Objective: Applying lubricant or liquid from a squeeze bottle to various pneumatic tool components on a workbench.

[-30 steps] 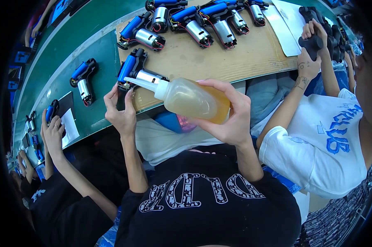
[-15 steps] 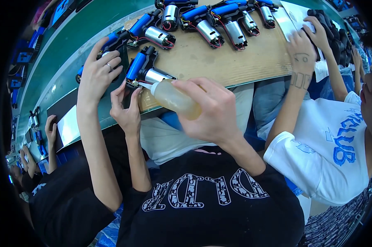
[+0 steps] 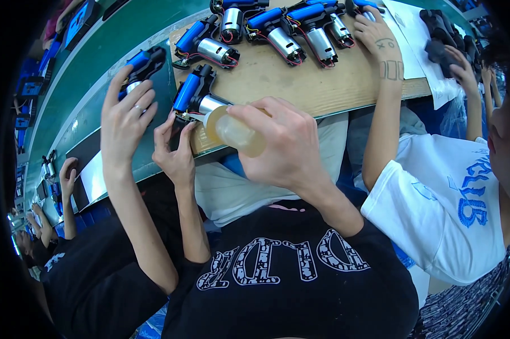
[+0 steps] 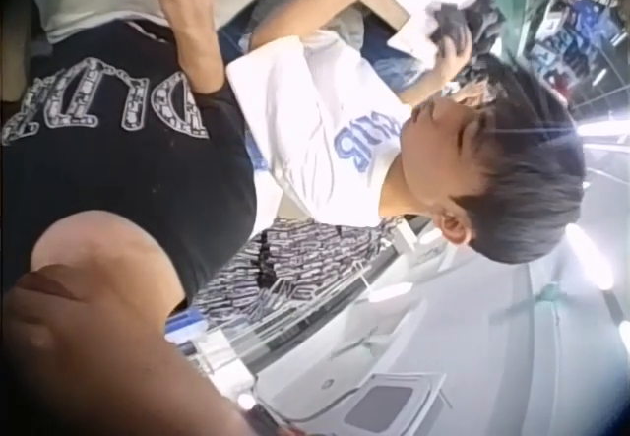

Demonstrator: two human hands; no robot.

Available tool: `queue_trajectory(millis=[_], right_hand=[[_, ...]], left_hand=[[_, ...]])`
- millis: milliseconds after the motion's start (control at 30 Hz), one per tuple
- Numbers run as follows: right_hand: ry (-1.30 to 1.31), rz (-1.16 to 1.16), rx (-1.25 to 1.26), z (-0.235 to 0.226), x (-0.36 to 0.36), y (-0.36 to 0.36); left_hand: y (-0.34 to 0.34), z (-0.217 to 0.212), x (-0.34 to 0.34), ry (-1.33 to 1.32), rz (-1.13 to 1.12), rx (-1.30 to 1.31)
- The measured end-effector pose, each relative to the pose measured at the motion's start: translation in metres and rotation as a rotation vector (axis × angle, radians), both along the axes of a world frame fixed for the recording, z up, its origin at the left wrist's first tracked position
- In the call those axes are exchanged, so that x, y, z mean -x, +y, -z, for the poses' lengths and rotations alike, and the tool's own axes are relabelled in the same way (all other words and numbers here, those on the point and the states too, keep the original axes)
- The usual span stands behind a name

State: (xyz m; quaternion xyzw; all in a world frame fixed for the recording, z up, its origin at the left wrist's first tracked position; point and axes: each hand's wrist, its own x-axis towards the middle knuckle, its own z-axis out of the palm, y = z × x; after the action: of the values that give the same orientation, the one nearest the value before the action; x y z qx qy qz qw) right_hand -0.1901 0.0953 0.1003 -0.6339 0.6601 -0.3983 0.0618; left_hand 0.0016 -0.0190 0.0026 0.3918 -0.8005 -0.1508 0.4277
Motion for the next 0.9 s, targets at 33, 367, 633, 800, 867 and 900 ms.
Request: queue_trajectory(millis=[33,367,633,800,867,900], right_hand=[[-0.011,-0.002,-0.005,0.001,0.001,0.000],[-0.124,0.017,0.059,0.020,0.006,0.012],[-0.029,0.044,0.016,0.007,-0.003,0.006],[0.011,0.041,0.013,-0.006,-0.005,0.001],[0.002,0.086,0.060,-0.006,-0.004,0.002],[0.004,0.086,0.060,-0.006,-0.004,-0.001]], left_hand=[[0.012,0.010,0.001,0.259,-0.100,-0.164],[0.013,0.004,0.006,0.278,-0.107,-0.234],[0.013,0.003,0.005,0.284,-0.109,-0.246],[0.012,-0.005,0.005,0.269,-0.098,-0.267],[0.011,-0.009,0.005,0.234,-0.098,-0.224],[0.009,-0.009,0.003,0.185,-0.097,-0.243]])
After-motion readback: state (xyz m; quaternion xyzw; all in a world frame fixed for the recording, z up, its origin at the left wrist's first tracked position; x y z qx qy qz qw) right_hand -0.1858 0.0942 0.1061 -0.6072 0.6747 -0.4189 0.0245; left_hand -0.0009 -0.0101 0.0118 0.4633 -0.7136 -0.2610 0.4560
